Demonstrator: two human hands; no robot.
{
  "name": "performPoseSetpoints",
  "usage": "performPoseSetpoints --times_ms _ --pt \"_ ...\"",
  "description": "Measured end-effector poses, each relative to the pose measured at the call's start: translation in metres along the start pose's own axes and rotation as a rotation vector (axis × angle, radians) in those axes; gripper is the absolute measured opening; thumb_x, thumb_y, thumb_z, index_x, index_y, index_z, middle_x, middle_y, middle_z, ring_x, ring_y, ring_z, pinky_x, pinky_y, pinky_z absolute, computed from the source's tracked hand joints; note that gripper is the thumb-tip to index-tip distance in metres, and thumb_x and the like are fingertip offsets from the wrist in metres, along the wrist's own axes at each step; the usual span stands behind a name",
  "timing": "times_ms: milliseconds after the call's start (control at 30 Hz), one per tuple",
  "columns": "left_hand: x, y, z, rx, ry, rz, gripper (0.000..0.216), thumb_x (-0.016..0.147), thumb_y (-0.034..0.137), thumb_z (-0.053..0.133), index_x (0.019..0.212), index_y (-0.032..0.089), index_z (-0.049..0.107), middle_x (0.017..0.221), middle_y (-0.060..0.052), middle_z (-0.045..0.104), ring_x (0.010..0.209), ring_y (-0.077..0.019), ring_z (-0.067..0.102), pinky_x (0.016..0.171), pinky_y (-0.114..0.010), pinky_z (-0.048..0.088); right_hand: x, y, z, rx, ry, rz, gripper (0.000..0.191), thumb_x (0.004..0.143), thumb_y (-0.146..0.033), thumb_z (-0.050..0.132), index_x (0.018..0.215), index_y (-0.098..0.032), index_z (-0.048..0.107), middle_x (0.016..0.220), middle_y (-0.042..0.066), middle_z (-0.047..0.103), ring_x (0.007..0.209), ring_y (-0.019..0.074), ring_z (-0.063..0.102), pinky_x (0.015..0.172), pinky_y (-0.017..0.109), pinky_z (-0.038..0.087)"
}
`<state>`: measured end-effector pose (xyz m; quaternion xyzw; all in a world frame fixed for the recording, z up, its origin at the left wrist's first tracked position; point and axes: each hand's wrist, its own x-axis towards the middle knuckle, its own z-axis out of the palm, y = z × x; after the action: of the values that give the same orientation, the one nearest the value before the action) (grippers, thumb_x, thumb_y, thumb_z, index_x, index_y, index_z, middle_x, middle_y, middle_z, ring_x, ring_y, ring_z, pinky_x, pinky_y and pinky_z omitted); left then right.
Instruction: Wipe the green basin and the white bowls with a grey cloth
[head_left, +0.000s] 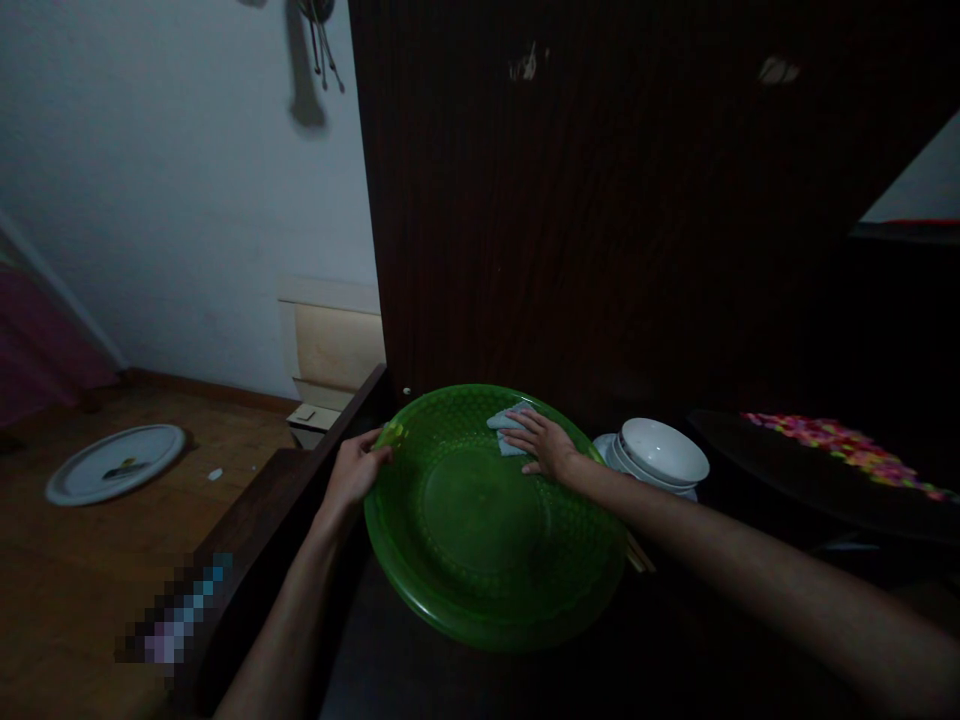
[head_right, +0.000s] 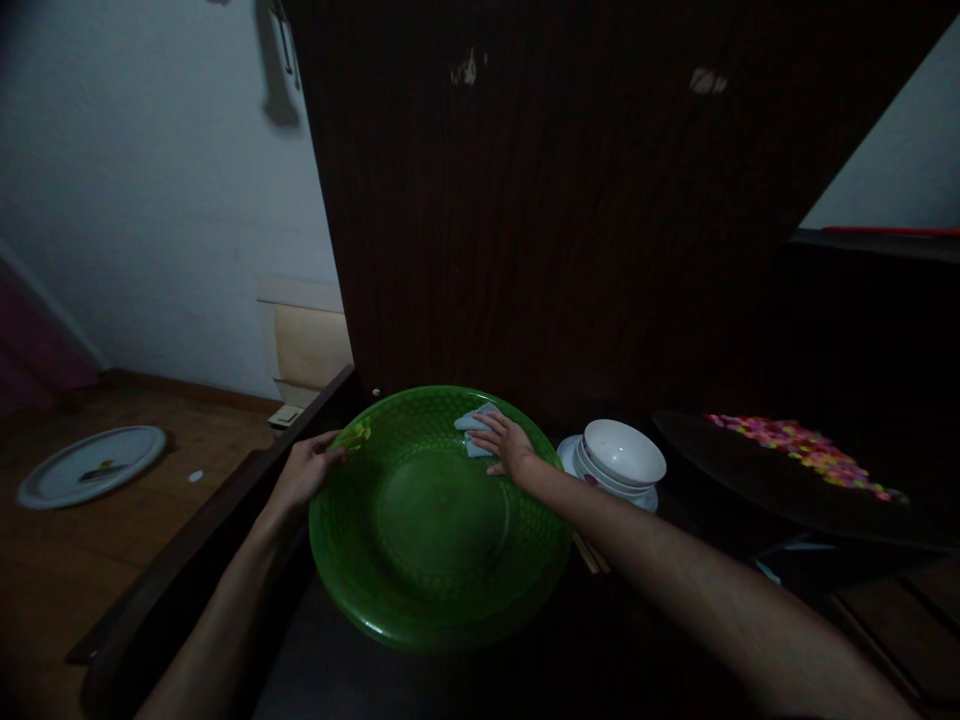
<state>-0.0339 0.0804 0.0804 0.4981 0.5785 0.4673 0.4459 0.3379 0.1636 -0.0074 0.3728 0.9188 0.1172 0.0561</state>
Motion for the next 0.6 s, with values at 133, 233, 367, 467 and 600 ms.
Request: performPoseSetpoints --times_ms 133,233,367,467,600 --pt "0.002 -0.003 -0.001 0.004 -0.007 0.015 0.047 0.052 0.025 0.058 0.092 0.011 0.078 0.070 -0.003 0.074 0.063 -0.0205 0.063 0.058 -0.028 0.046 0.014 0.001 -0.004 0.008 0.017 -0.050 0.074 0.092 -0.065 0.020 0.149 -0.028 0.047 0.160 0.000 0.040 0.156 0.0264 0.007 0.122 0.059 0.005" --pt "0.003 -0.006 -0.001 0.007 -0.013 0.029 0.046 0.053 0.025 0.058 0.092 0.012 0.079 0.068 -0.002 0.073 0.062 -0.0205 0.063 0.058 -0.028 0.045 0.025 -0.003 -0.009 0.021 0.023 -0.070 0.071 0.094 -0.065 0.020 0.150 -0.029 0.045 0.162 -0.003 0.036 0.156 0.0250 0.004 0.122 0.059 0.004" --pt "0.002 -0.008 -0.002 0.009 -0.020 0.044 0.047 0.055 0.024 0.058 0.095 0.012 0.079 0.070 -0.003 0.073 0.063 -0.0208 0.063 0.058 -0.028 0.046 0.036 -0.013 -0.022 0.054 0.009 -0.071 0.067 0.095 -0.064 0.024 0.151 -0.032 0.043 0.162 -0.005 0.036 0.156 0.0234 0.006 0.123 0.056 -0.001" --pt "0.001 -0.008 -0.002 0.010 -0.027 0.048 0.047 0.056 0.024 0.058 0.096 0.012 0.079 0.072 -0.003 0.074 0.065 -0.0214 0.065 0.059 -0.028 0.047 0.044 -0.022 -0.033 0.092 -0.015 -0.065 0.064 0.095 -0.062 0.031 0.152 -0.034 0.040 0.161 -0.008 0.036 0.156 0.0216 0.004 0.124 0.054 -0.002" --pt "0.001 -0.009 -0.002 0.012 -0.025 0.053 0.047 0.057 0.024 0.059 0.097 0.012 0.079 0.074 -0.004 0.075 0.067 -0.0228 0.066 0.058 -0.028 0.047 0.054 -0.034 -0.047 0.150 -0.040 -0.056 0.067 0.094 -0.060 0.041 0.155 -0.034 0.035 0.161 -0.009 0.035 0.156 0.0203 0.001 0.125 0.050 -0.003"
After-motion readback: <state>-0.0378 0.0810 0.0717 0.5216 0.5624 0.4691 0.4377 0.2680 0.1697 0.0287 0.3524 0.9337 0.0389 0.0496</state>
